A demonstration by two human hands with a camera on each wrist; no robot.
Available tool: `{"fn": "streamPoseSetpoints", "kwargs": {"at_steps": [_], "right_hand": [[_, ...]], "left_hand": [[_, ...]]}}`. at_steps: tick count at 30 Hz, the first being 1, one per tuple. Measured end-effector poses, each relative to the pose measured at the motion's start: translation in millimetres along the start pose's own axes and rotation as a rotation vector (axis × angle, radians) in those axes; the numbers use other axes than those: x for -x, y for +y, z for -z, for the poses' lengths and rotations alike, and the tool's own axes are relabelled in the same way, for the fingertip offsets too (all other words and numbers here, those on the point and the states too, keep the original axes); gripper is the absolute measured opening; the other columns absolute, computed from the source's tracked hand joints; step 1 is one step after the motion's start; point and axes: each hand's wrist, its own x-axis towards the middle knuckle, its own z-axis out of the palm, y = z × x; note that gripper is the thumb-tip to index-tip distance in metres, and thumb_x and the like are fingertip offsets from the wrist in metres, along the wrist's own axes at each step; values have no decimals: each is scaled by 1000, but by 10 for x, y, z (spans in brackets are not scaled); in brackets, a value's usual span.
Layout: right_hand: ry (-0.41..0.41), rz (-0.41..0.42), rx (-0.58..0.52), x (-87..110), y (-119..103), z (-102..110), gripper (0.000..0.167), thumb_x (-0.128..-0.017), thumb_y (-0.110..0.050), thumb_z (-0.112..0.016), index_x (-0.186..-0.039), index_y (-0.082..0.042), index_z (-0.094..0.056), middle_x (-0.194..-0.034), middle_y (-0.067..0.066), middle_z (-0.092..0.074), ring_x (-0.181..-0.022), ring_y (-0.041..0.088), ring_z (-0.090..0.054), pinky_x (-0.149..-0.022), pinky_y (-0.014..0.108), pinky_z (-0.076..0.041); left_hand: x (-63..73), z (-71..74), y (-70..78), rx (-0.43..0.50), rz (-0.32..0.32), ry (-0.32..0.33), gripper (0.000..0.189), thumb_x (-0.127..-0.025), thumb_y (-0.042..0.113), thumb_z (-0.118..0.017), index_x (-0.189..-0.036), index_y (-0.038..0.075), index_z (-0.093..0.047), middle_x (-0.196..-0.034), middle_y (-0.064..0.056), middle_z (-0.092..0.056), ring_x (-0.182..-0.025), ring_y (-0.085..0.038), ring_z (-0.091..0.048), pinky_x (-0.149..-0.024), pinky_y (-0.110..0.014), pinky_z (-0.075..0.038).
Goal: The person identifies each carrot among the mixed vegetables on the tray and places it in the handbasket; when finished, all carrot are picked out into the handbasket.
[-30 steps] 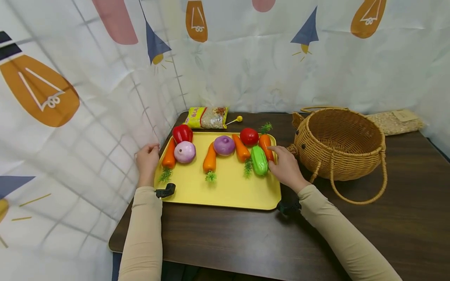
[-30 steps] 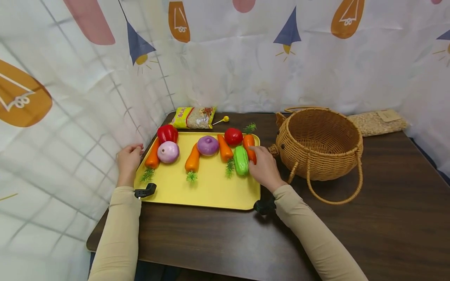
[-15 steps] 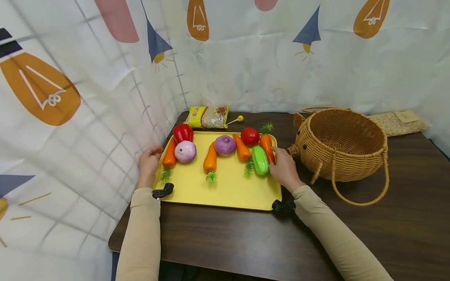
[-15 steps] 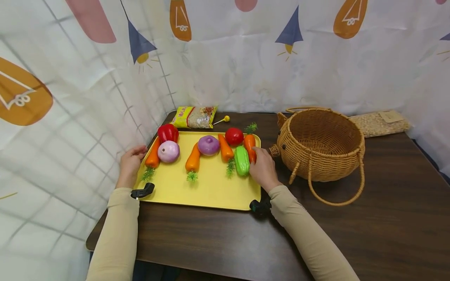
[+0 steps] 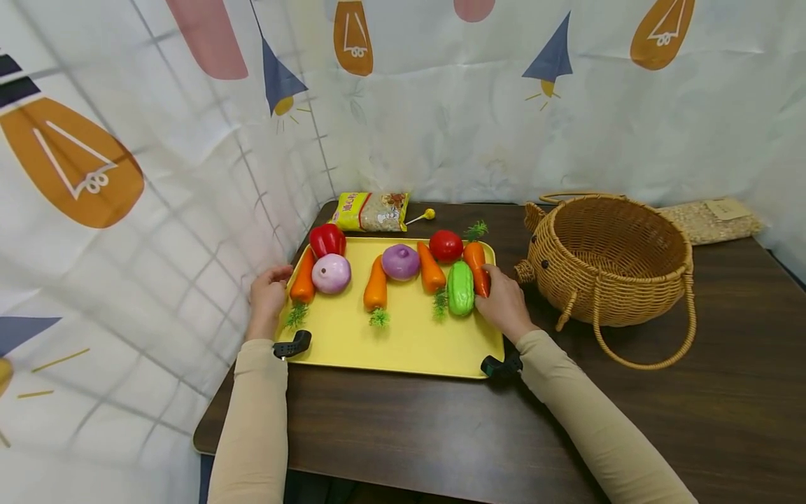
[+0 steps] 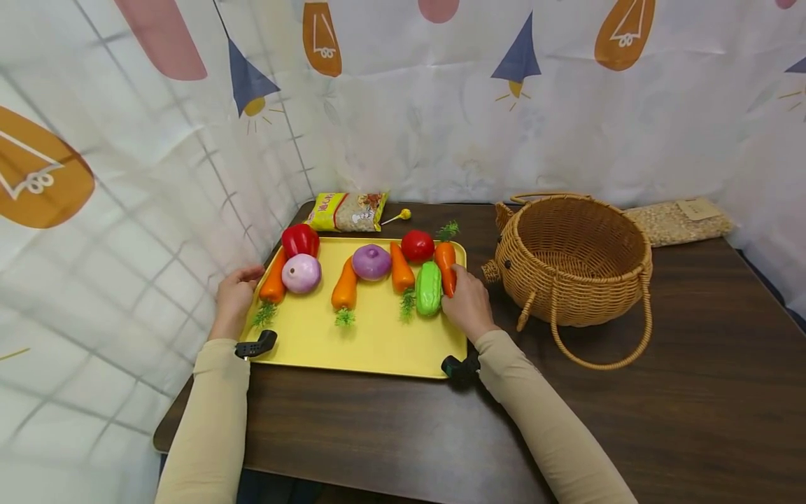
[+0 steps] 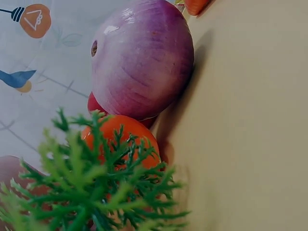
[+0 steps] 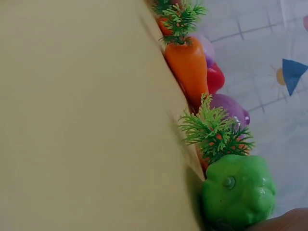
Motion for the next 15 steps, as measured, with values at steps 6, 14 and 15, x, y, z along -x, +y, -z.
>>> {"fn": "streamPoseSetpoints", "kwargs": {"at_steps": [6, 14, 15], "right_hand": [[46, -28, -3, -7, -4, -30, 58, -86, -10, -68, -139, -1, -46, -115, 20, -62, -97, 36, -60, -86, 49, -50], [127, -57, -10, 7, -26, -53, 51, -89, -17, -64, -136, -3, -50, -114, 18, -63, -93, 33, -60, -83, 47, -50], [140, -56, -16, 10, -31, -54, 50, -89, -17, -64, -135, -3, -51, -114, 17, -63, -93, 33, -60, -82, 47, -50]], "left_hand": [[4, -11, -1, 5, 11, 1, 45, -96, -1, -36, -135, 4, -58, -136, -13, -53, -122, -26, -46, -100, -32, -37], [1, -12, 1, 13, 20, 5, 43, -97, 1, -36, -134, 4, -58, -136, -13, -53, -123, -27, -45, -102, -35, -38], [1, -13, 4, 17, 21, 8, 43, -97, 1, -37, -134, 4, -58, -136, -13, -53, -122, -28, -45, -102, -35, -38]]}}
